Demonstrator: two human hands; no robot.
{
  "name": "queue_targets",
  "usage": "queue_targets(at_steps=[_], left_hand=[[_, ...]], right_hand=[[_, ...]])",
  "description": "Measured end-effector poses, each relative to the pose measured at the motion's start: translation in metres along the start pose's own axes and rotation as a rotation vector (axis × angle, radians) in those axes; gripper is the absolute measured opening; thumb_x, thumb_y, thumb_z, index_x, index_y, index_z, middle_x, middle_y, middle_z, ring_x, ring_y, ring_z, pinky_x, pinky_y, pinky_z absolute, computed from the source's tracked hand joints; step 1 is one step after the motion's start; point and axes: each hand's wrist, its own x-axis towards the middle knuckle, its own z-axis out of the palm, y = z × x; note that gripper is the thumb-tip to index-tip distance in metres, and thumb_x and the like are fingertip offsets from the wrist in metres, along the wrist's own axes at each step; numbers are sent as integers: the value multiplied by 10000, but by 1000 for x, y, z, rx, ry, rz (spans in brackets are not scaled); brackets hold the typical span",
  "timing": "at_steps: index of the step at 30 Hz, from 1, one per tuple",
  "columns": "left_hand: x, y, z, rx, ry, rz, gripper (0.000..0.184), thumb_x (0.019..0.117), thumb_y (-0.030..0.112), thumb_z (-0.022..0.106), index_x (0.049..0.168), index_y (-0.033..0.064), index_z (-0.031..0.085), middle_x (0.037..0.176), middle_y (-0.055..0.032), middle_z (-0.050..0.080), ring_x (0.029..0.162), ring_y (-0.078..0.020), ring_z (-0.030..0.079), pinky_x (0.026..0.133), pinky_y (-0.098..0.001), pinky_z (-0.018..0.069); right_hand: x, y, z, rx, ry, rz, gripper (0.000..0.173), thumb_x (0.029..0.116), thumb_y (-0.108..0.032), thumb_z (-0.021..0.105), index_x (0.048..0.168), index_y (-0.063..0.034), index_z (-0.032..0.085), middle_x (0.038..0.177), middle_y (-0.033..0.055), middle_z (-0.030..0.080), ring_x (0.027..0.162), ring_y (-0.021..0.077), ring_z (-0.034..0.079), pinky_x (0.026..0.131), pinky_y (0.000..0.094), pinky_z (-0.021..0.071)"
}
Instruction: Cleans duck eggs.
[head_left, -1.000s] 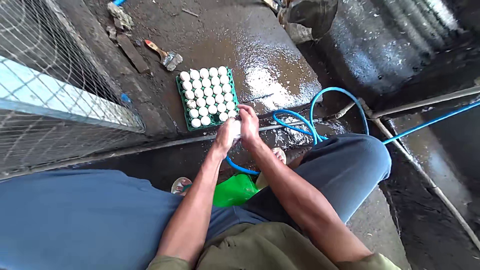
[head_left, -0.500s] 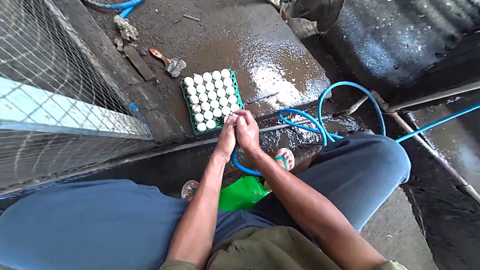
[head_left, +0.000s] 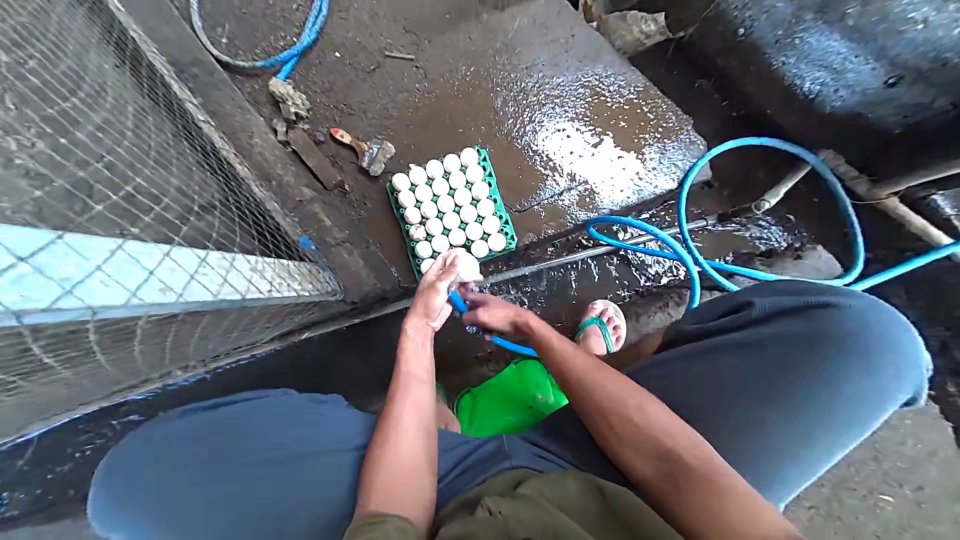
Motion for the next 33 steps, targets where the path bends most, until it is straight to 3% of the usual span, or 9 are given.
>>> queue_targets(at_steps=[2, 5, 7, 15, 18, 21, 24, 29, 33], left_hand=[[11, -7, -11, -1, 84, -26, 407, 1072, 172, 505, 1452, 44, 436, 1194, -123, 641, 1005, -180, 665, 922, -359, 561], [40, -27, -27, 168, 191, -44, 451, 958, 70, 674, 1363, 27, 479, 1203, -139, 631, 1012, -193, 647, 898, -372, 554], [68, -44, -38, 381, 198, -7, 541, 876, 53, 773, 1349, -12, 520, 1211, -191, 643, 1057, -240, 645, 933, -413, 549], [126, -91, -59, 1048, 76, 221, 436, 832, 65, 810, 1235, -11, 660, 1347, -245, 583, 1244, -397, 574, 1046, -563, 478], [125, -84, -53, 1187, 46, 183, 439, 910, 124, 752, 1322, 37, 627, 1435, -249, 516, 1262, -426, 561, 1042, -595, 474], [126, -78, -46, 1341, 23, 166, 406, 931, 116, 718, 1321, 41, 635, 1396, -252, 568, 1284, -449, 551, 1053, -639, 443], [127, -65, -40, 1315, 19, 171, 446, 879, 79, 750, 1294, -19, 619, 1378, -268, 556, 1293, -447, 530, 1069, -602, 444], [147, -34, -25, 1206, 190, -21, 442, 987, 165, 573, 1381, -34, 541, 1399, -278, 528, 1290, -407, 540, 1080, -547, 448], [172, -31, -29, 1308, 145, -162, 572, 941, 284, 720, 1355, -71, 550, 1372, -320, 539, 1322, -464, 500, 1107, -615, 394]], right_hand=[[7, 8, 6, -42, 5, -47, 370, 1072, -339, 532, 1354, -105, 579, 1008, 89, 630, 653, 121, 519, 585, 303, 456], [12, 15, 3, -63, 45, -80, 419, 1088, -385, 484, 1343, -76, 609, 1148, 141, 672, 943, 209, 634, 866, 416, 511], [9, 11, 0, -79, 34, -75, 421, 1093, -376, 474, 1347, -68, 608, 1190, 164, 665, 1025, 249, 636, 939, 465, 490], [5, 14, -12, -47, 6, -70, 422, 1086, -392, 487, 1348, -88, 617, 1199, 154, 670, 1015, 235, 642, 916, 452, 503], [6, 11, -14, -46, -5, -70, 415, 1087, -377, 490, 1357, -87, 614, 1219, 160, 667, 1063, 250, 641, 955, 469, 492], [4, 7, -14, -72, -20, -76, 417, 1088, -362, 491, 1368, -75, 608, 1288, 177, 652, 1175, 278, 624, 1039, 502, 458], [5, 6, -15, -64, -27, -75, 415, 1088, -363, 492, 1365, -78, 611, 1289, 171, 653, 1181, 275, 623, 1041, 498, 457], [7, 6, -16, -70, -40, -61, 419, 1086, -372, 492, 1383, -97, 603, 1304, 159, 652, 1196, 269, 621, 1047, 498, 454], [8, 4, -15, -86, -46, -61, 417, 1090, -367, 486, 1384, -94, 598, 1287, 167, 654, 1165, 272, 628, 1023, 491, 462]])
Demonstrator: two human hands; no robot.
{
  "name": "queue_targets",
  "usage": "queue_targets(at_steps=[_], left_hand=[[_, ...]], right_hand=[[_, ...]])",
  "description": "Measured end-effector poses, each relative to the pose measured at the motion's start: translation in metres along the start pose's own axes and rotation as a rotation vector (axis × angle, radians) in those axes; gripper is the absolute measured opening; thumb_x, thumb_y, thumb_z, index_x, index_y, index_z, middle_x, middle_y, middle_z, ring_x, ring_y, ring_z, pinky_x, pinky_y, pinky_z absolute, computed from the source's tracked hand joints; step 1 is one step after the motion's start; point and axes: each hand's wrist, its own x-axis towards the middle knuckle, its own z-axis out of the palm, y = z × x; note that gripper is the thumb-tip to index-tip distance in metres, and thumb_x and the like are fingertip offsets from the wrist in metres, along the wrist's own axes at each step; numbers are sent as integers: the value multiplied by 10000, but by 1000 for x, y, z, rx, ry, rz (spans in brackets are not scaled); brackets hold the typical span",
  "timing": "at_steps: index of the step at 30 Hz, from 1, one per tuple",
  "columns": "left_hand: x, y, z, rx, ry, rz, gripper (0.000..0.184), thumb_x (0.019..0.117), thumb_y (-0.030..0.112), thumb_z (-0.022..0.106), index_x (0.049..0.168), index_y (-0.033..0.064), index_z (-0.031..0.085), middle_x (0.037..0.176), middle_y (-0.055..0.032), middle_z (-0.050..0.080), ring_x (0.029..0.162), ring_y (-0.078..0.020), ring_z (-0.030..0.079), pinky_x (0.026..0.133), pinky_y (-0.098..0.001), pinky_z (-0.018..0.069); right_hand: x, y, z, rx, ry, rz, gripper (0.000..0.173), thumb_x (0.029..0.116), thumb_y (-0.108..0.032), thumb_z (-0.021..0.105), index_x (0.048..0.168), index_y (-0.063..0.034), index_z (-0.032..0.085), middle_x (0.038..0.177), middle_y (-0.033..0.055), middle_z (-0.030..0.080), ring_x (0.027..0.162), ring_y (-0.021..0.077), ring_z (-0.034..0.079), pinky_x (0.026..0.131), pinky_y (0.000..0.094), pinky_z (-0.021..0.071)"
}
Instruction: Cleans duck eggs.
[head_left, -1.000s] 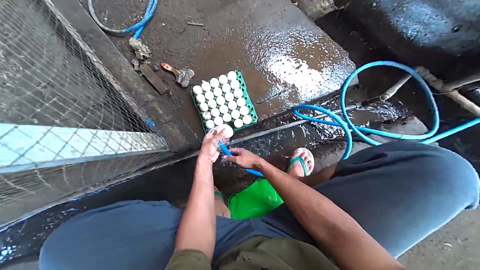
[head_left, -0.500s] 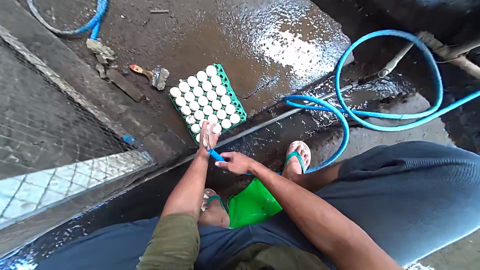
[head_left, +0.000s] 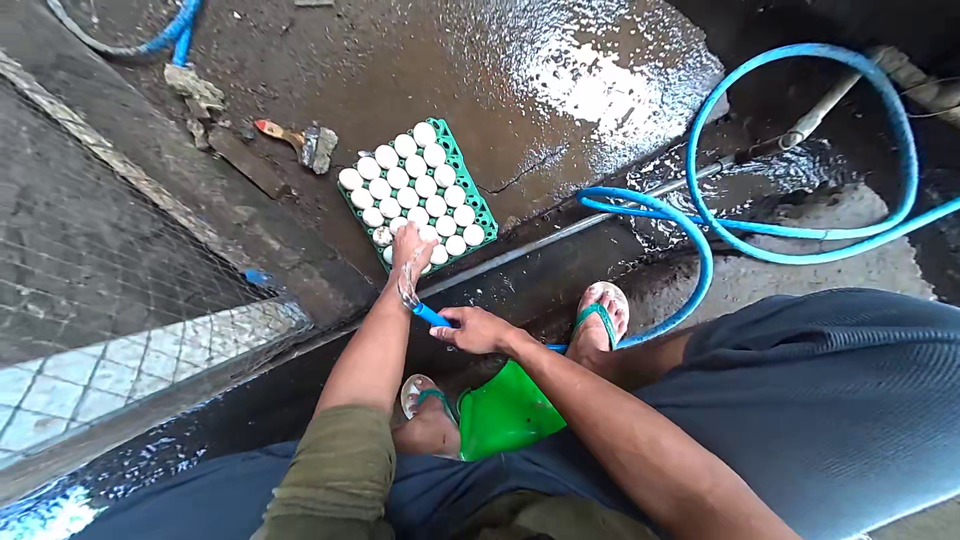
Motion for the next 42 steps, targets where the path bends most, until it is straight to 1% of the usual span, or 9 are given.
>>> queue_targets(at_steps=[17, 21, 24, 31, 34, 36, 38, 40, 42], left_hand=[[-31, 1, -28, -190, 224, -24, 669, 791, 310, 842, 1279, -49, 559, 1271, -280, 586, 1188, -412, 582, 1007, -583, 470], [-72, -16, -20, -1030, 107, 28, 413, 1020, 121, 524, 1406, 30, 405, 1165, -165, 601, 957, -236, 651, 843, -435, 576], [-108, -9, -18, -1447, -57, -7, 401, 1111, 375, 245, 1325, 115, 461, 1032, -90, 648, 879, -200, 662, 828, -377, 572], [-152, 7, -18, -1536, -78, 40, 529, 1118, 403, 140, 1098, 59, 542, 799, -55, 638, 585, -130, 582, 581, -280, 543], [-168, 18, -11, -1363, 36, 0, 433, 1124, 366, 224, 1299, 61, 477, 800, -50, 593, 496, -107, 471, 470, -265, 448], [-183, 31, -6, -1277, 159, 55, 465, 1120, 350, 265, 1434, 40, 411, 867, -78, 569, 551, -123, 481, 495, -297, 455], [-212, 51, -20, -1213, 208, 119, 482, 1116, 237, 249, 1455, -66, 409, 1206, -234, 612, 977, -243, 624, 849, -400, 543], [-258, 89, -67, -1209, 100, -81, 439, 1121, 73, 217, 1508, -85, 350, 1494, -244, 474, 1349, -260, 490, 1148, -388, 368], [-274, 93, -64, -1191, 95, -70, 436, 1113, 50, 231, 1509, -84, 355, 1517, -241, 452, 1397, -266, 446, 1182, -399, 322]], right_hand=[[4, 1, -2, -44, 19, -10, 428, 1093, -379, 474, 1387, -92, 591, 1265, 178, 653, 1141, 287, 630, 1008, 508, 466], [8, 0, -3, -51, 35, -3, 424, 1089, -386, 479, 1365, -88, 599, 1211, 170, 659, 1049, 271, 638, 937, 486, 490], [13, 0, -4, -61, 41, -12, 412, 1090, -377, 477, 1348, -80, 599, 1165, 158, 659, 970, 247, 636, 874, 461, 503], [11, -4, -2, -118, 54, 24, 429, 1016, -314, 635, 1368, -71, 593, 1164, 165, 666, 927, 253, 640, 831, 467, 519], [2, -4, -9, -9, 307, 84, 500, 890, -116, 722, 1364, -33, 586, 1210, 223, 678, 1036, 342, 683, 913, 541, 548], [-6, -21, -9, 239, 637, -37, 455, 932, -106, 666, 1356, 15, 551, 1193, 230, 660, 979, 311, 684, 852, 488, 573], [-17, -54, 5, 283, 792, -246, 404, 1032, -180, 525, 1384, 18, 536, 1314, 219, 615, 1148, 296, 639, 977, 483, 535], [-29, -73, 21, 80, 817, -398, 409, 1056, -194, 434, 1344, 36, 611, 1398, 226, 595, 1332, 337, 546, 1140, 516, 409], [-32, -78, 25, 43, 831, -409, 364, 1031, -150, 447, 1213, 25, 709, 1337, 192, 658, 1304, 307, 585, 1132, 508, 421]])
